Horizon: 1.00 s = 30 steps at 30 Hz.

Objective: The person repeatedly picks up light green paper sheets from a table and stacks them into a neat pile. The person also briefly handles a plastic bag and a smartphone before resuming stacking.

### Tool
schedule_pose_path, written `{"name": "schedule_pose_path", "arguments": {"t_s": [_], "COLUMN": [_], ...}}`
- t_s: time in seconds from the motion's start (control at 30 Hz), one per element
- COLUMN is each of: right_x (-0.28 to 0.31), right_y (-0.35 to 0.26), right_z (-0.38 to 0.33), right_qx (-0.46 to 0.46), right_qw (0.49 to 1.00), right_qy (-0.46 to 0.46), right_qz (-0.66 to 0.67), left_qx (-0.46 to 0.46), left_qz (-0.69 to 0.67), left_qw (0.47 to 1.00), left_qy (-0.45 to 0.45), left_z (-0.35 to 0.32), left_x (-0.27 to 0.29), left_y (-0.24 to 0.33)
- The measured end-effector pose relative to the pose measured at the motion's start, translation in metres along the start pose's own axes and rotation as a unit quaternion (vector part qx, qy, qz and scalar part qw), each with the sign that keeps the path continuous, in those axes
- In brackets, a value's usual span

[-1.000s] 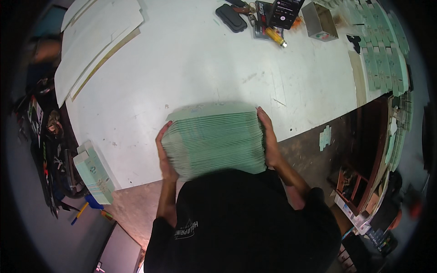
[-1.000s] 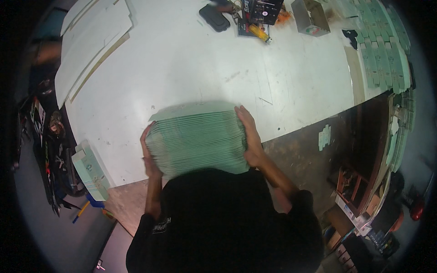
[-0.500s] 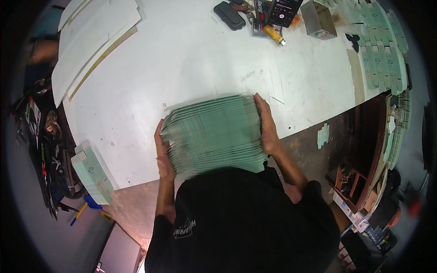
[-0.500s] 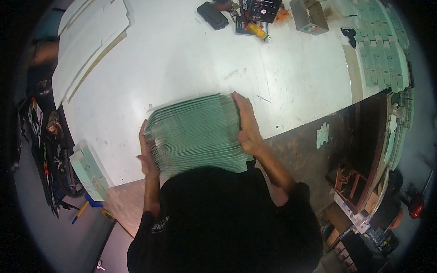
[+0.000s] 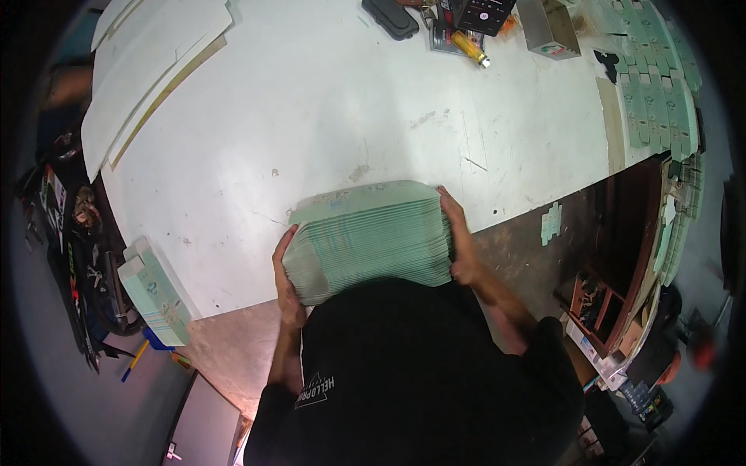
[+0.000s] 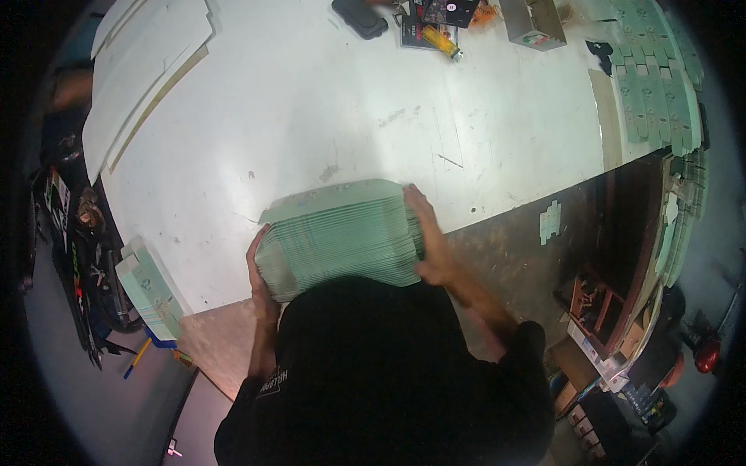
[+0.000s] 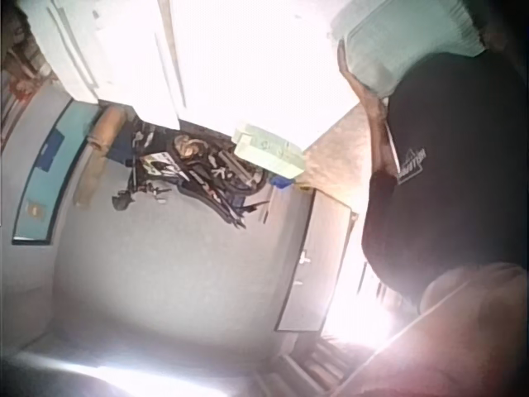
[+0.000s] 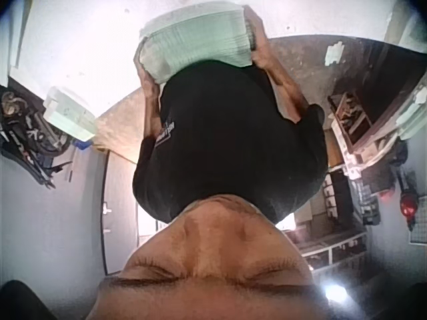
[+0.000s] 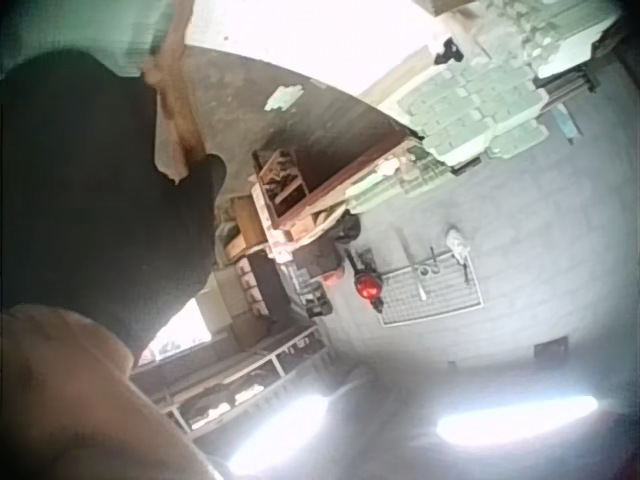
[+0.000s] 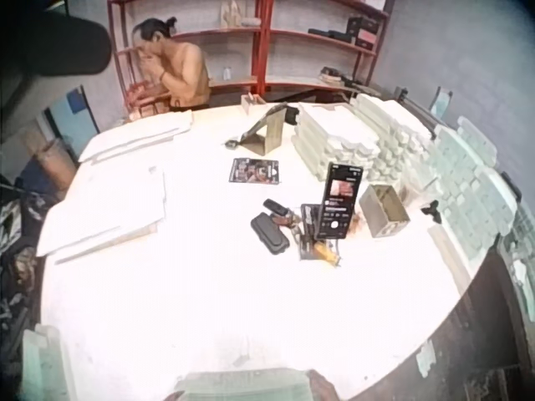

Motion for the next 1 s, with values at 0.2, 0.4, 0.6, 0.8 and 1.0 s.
{"name": "schedule_pose_path", "arguments": {"t_s": [0.2,0.4,0.6,0.8,1.0], "right_x": [0.005,0.004,0.027,0.01,-0.006], "right_y": [-0.012,0.008,-0.014,-0.006,-0.059], "right_z": [0.024,0.018,0.088,0.091,0.032], "right_qx": [0.052,-0.011,-0.047,-0.051,-0.111], "right_qw": [0.996,0.997,0.997,0.984,0.927], "right_qy": [0.065,0.07,0.013,-0.145,-0.299], "right_qz": [0.012,-0.011,-0.066,-0.091,-0.199], "left_qx": [-0.014,0.076,-0.111,-0.146,-0.099], "left_qz": [-0.079,0.015,0.182,0.381,0.394], "left_qw": [0.996,0.994,0.977,0.908,0.87], "left_qy": [0.043,0.083,-0.015,-0.1,-0.281], "left_z": [0.005,0.014,0.054,0.068,-0.004], "left_x": [-0.007,0.01,0.026,-0.008,-0.022], "left_y": [0.011,-0.034,0.034,0.058,0.073]}}
Point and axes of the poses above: each hand's wrist, its own z-axis towards the middle knuckle, its own x-axis out of the back of the hand, y = z × x, the point moved 10 cm from there along z, towards the middle knuckle, and after that the axes turned 3 degrees about z, right-handed, at the moved point
